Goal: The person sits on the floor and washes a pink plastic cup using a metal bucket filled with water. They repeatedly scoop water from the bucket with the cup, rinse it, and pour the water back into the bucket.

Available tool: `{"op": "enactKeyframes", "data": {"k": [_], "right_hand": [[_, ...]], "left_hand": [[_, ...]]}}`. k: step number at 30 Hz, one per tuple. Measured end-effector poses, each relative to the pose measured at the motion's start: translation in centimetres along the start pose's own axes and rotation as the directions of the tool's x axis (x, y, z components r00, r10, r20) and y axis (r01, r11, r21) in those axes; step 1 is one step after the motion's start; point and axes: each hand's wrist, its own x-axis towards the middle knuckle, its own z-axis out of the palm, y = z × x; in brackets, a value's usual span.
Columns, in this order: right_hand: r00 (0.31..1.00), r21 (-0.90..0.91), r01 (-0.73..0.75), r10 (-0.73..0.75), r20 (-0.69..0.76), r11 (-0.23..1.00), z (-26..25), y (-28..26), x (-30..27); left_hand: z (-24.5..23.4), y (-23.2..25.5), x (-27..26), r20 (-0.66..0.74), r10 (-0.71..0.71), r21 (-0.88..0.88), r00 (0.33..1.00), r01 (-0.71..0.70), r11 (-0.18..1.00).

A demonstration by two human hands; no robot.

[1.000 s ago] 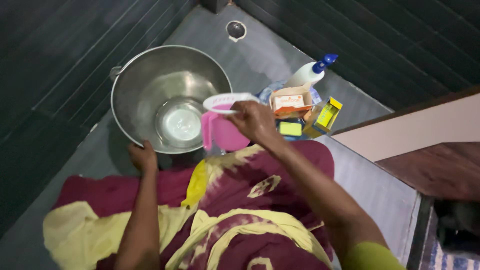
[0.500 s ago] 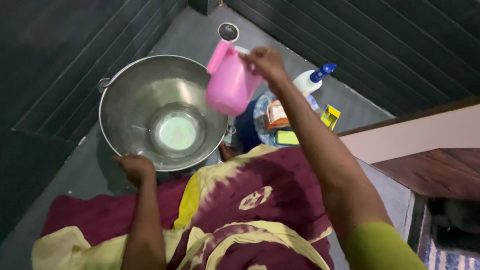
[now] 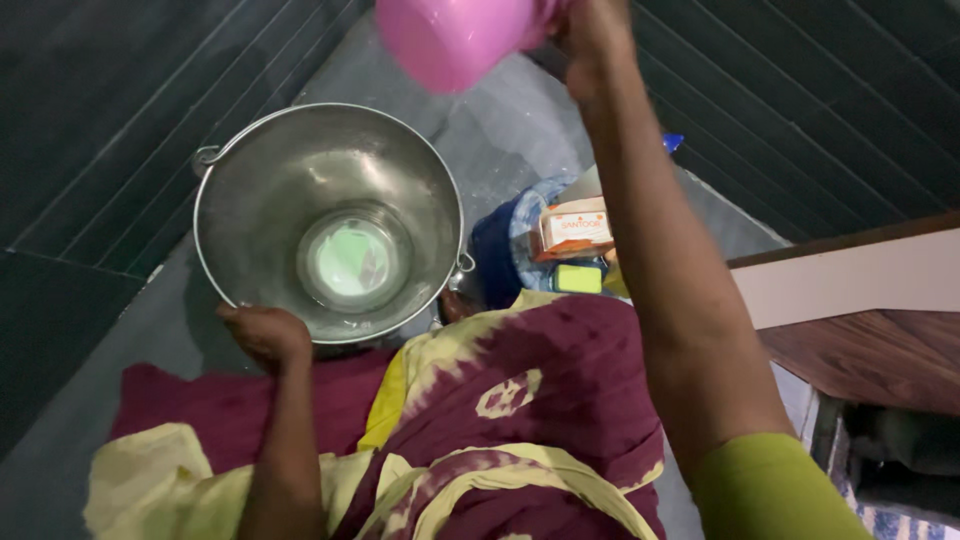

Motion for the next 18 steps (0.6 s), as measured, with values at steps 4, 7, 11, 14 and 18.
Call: {"op": "enactKeyframes", "data": {"k": [4, 7, 11, 14, 18], "right_hand": [[0.979, -0.143, 0.062, -0.032, 0.204, 0.988, 4.0, 2.5, -4.8], [0.935, -0.217, 0.075, 0.007, 0.354, 0.973, 10.8, 8.0, -9.6], [0.728, 0.196, 0.599, -0.630, 0.272, 0.776, 18.2, 15.4, -15.8], [0.771, -0.340, 0.631, -0.513, 0.377, 0.698, 20.1, 16.8, -19.6], [0.822, -0.314, 0.550, -0.437, 0.365, 0.774, 20.1, 16.7, -21.8]], "left_hand": [[-1.2, 2.0, 0.5, -0.020, 0.047, 0.237, 0.999, -0.041, 0.971], [-2.0, 2.5, 0.3, 0.059, 0.241, 0.282, 0.969, -0.248, 0.927], [-1.8, 2.7, 0.6, 0.092, 0.336, 0.413, 0.937, -0.344, 0.843], [-1.7, 2.5, 0.6, 0.150, 0.344, 0.364, 0.927, -0.375, 0.852], [-1.4, 2.3, 0.6, 0.120, 0.365, 0.335, 0.923, -0.383, 0.860]]}}
